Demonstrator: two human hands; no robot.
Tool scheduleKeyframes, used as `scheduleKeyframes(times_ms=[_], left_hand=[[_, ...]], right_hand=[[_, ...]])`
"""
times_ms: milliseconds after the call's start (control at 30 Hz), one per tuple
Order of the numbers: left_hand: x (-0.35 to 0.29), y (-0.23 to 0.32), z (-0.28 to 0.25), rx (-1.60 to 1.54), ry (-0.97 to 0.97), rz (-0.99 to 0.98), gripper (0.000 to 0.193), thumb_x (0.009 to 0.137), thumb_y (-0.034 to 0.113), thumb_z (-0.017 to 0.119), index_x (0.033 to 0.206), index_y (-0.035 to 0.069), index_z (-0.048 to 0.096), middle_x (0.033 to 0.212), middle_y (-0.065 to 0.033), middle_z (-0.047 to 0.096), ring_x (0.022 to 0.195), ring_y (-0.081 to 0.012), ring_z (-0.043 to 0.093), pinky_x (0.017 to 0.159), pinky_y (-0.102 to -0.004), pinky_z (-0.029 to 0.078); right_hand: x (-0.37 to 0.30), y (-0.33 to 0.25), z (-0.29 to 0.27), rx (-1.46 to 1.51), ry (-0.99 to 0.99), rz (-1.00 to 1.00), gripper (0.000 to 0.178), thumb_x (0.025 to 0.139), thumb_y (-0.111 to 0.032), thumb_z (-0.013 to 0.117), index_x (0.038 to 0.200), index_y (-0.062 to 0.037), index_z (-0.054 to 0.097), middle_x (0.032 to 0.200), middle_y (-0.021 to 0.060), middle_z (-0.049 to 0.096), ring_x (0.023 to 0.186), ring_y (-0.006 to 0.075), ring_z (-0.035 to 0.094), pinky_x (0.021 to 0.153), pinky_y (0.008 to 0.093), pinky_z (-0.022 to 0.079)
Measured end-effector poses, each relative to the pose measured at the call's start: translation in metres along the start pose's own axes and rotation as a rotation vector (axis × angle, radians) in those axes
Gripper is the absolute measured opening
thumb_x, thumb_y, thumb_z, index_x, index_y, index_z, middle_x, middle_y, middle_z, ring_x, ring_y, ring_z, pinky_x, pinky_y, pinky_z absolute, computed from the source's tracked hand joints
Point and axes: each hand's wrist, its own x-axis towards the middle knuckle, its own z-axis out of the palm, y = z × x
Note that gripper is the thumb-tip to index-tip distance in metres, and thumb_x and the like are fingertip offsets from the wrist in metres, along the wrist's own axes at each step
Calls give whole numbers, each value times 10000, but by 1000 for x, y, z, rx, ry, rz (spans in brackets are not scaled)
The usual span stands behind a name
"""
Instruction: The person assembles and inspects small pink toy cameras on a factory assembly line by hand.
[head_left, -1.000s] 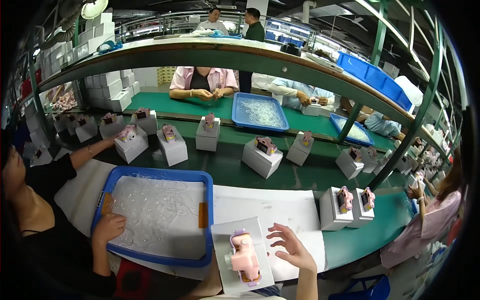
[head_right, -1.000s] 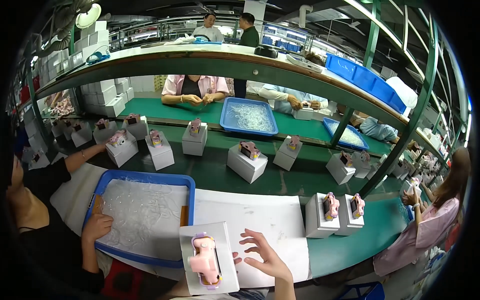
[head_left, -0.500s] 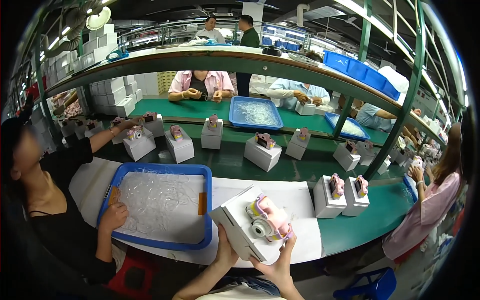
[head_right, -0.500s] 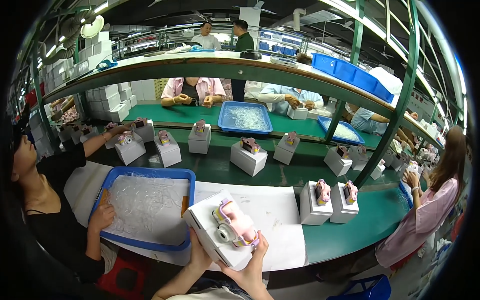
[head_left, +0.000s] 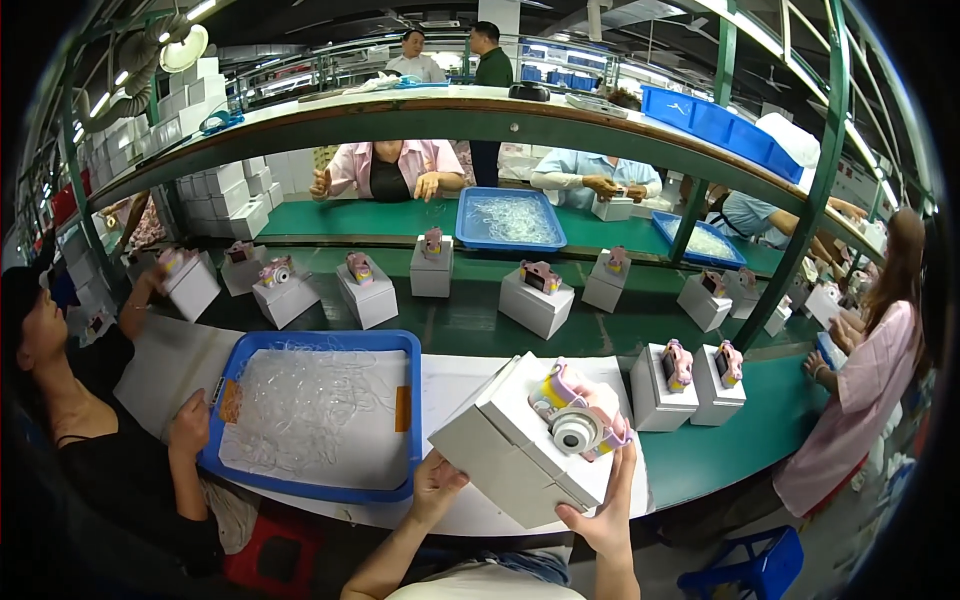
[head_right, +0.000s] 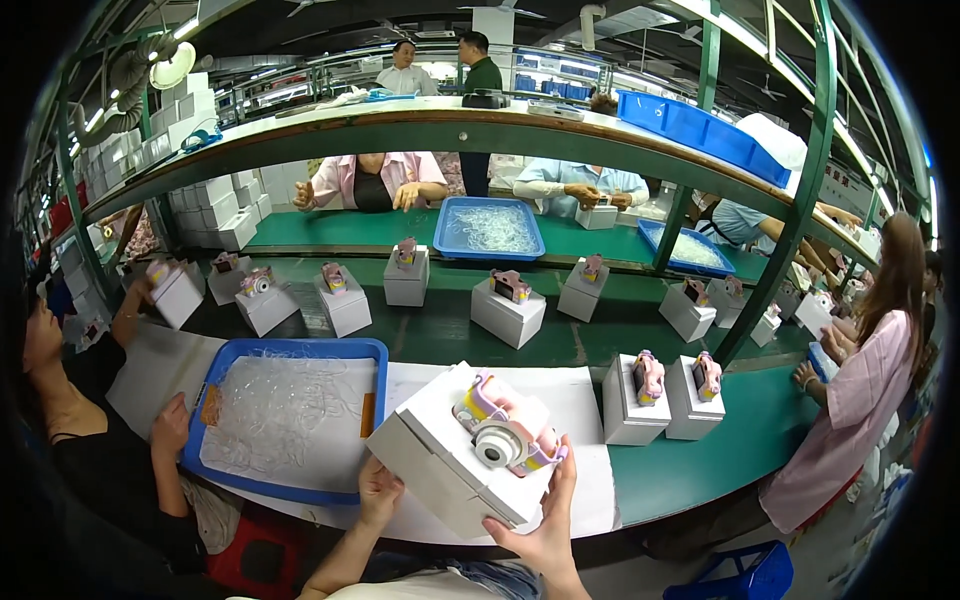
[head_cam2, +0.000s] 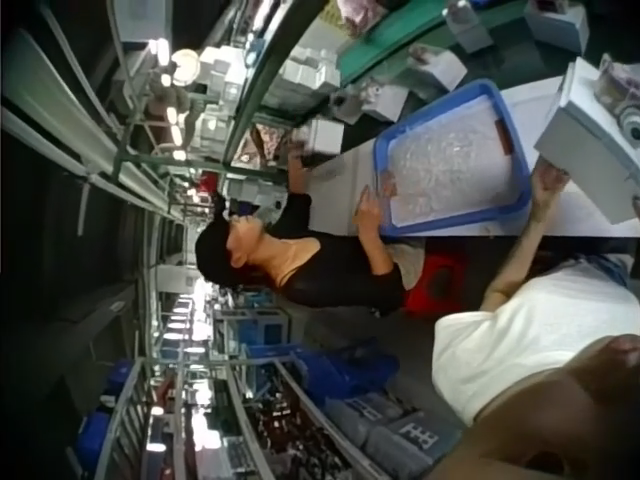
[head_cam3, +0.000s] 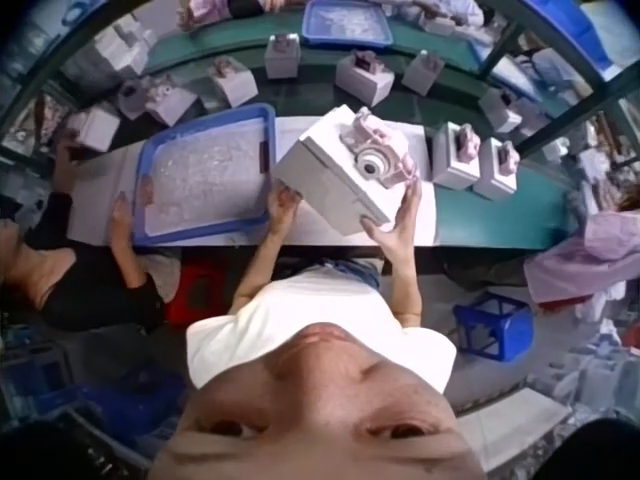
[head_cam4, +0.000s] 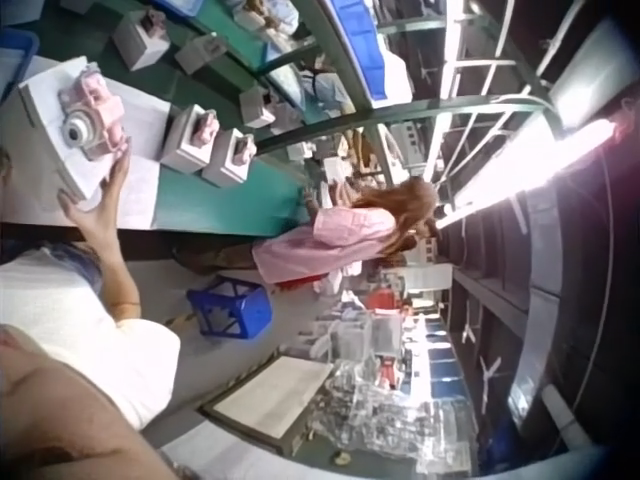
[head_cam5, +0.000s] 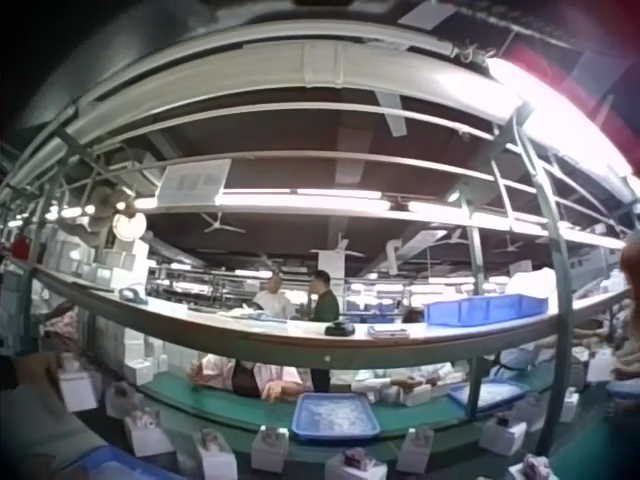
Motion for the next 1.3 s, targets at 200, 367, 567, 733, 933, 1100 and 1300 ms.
scheduleKeyframes(times_ms=[200,367,567,733,933,1100,1300], left_hand=[[1,15,2,589,-229,193,214,687,-50,615,886,11,565,850,-74,575,697,-171,528,641,-244,433],[6,14,-4,754,-236,208,132,632,-49,625,733,17,572,740,-65,579,597,-179,524,553,-245,434],[10,18,-7,988,-271,348,152,631,-63,598,743,22,542,752,-63,566,595,-178,522,550,-256,445],[4,-1,-20,1128,1,644,104,682,-25,575,757,17,518,788,-96,556,614,-205,498,578,-278,437],[17,-13,-19,1025,122,801,172,667,-59,582,795,18,495,875,-100,550,638,-212,525,557,-269,461],[19,-19,-20,1221,95,818,151,681,-53,576,765,27,481,895,-101,539,682,-222,522,577,-273,465],[25,-25,-33,1304,207,724,149,693,-44,565,775,34,468,832,-89,514,701,-203,496,603,-259,439]], right_hand=[[2,5,-14,7,3,84,1051,537,-157,727,1357,-58,77,1304,250,262,1168,367,344,967,446,283],[8,21,-11,-82,-5,70,1043,533,-167,730,1357,-62,98,1303,243,279,1167,367,345,966,438,284],[5,25,-7,-121,39,131,1045,529,-205,736,1356,-69,113,1316,228,272,1170,364,341,970,430,278],[2,30,12,-185,51,87,1051,523,-239,740,1356,-72,121,1320,217,268,1176,356,335,976,428,266],[1,38,27,-170,109,37,1050,522,-248,740,1354,-70,124,1321,210,262,1173,352,340,979,429,261],[9,38,37,-230,146,20,1051,517,-240,742,1351,-65,127,1327,204,247,1182,351,325,983,443,251],[11,46,56,-308,151,3,1055,533,-358,733,1349,-58,136,1316,198,274,1177,354,331,952,437,287]])
